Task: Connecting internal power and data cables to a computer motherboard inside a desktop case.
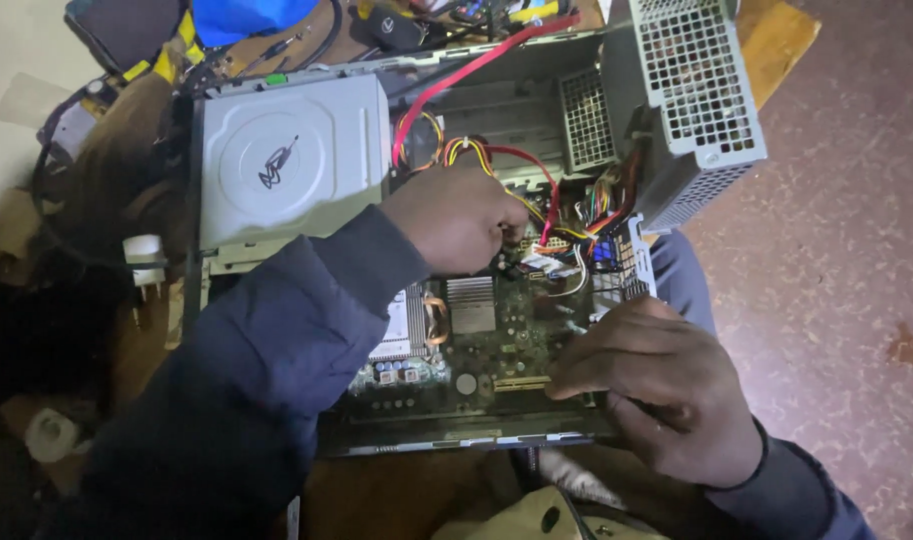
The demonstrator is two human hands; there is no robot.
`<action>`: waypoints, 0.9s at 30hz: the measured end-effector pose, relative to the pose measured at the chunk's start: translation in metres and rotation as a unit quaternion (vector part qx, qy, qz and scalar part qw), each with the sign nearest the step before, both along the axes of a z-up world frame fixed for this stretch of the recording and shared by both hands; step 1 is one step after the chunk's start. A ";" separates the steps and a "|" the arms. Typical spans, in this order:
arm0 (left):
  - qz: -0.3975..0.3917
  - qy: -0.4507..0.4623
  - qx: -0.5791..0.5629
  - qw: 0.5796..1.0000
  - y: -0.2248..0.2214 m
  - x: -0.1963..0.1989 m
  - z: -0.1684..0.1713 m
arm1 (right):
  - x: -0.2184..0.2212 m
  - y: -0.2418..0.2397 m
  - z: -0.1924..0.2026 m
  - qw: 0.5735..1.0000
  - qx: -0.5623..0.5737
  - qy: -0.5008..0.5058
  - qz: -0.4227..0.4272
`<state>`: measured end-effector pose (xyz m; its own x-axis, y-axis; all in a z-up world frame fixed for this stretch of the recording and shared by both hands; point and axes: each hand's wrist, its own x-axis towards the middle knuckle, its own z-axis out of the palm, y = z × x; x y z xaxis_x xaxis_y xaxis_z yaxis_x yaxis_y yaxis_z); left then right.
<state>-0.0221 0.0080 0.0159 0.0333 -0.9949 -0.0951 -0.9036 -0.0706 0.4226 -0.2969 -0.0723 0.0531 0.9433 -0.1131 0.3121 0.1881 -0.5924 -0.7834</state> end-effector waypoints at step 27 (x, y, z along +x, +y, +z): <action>-0.002 0.148 -0.235 0.960 -0.011 -0.037 0.014 | -0.004 0.005 0.004 0.999 -0.015 -0.028 -0.036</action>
<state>-0.0594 -0.0028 0.0297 0.0712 -0.9300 0.3606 -0.7382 0.1941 0.6461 -0.3004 -0.0670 0.0571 0.9144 -0.1694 0.3676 0.1869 -0.6288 -0.7548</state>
